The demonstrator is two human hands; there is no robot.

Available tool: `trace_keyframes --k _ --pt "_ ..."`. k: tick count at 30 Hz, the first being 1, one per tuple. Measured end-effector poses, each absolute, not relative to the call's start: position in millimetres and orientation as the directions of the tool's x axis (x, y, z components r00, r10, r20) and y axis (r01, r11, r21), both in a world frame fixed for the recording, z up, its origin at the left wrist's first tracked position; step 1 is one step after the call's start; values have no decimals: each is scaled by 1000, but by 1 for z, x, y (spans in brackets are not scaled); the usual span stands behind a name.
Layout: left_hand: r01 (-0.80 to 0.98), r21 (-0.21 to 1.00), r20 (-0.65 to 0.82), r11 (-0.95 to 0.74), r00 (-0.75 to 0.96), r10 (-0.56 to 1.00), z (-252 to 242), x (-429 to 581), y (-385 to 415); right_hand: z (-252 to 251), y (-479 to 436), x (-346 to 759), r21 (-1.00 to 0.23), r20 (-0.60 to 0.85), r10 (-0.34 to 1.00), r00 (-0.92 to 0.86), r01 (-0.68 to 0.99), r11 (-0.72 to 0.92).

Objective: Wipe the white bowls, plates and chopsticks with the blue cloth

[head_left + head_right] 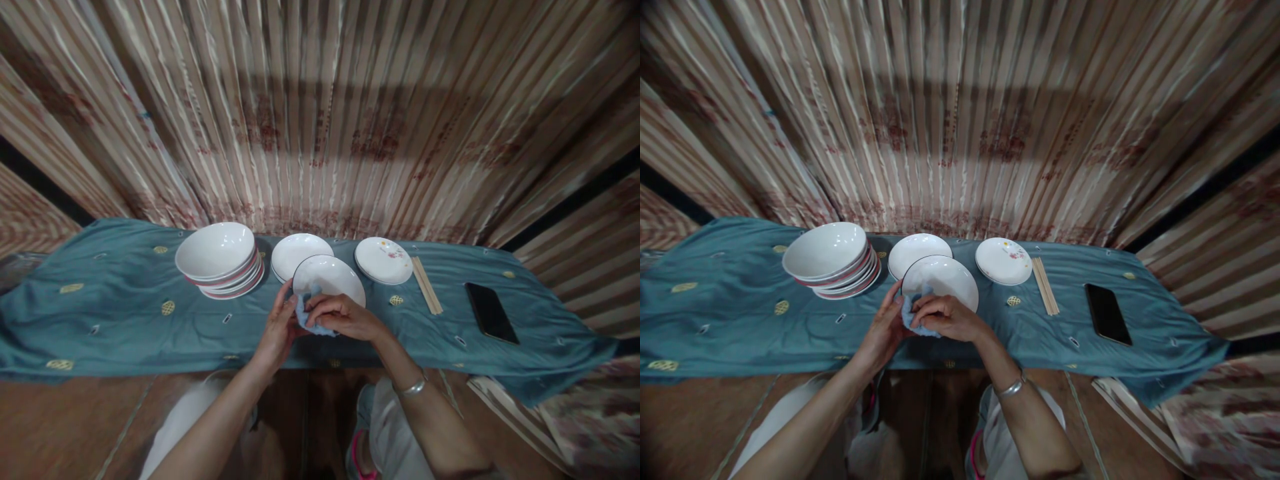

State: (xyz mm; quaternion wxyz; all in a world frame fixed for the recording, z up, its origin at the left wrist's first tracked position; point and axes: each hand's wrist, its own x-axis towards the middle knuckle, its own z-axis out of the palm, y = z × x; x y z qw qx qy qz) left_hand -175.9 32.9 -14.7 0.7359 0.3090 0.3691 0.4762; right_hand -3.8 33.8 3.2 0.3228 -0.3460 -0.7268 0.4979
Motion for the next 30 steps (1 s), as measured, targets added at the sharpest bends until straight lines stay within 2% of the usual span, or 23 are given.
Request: trace_keyframes --k 7,10,15,30 --pt "-471 807 -284 356 219 934 -18 -176 34 2 28 -5 -939 155 809 -568 170 299" --pt "-468 801 -290 375 244 925 -19 -175 35 3 25 -7 -930 171 808 -563 180 322" --pt "-469 797 -291 381 255 922 -14 -176 35 6 21 -6 -904 177 796 -579 224 364" --pt "-456 824 -302 336 149 942 -5 -185 40 10 14 6 -814 151 825 -545 405 417"
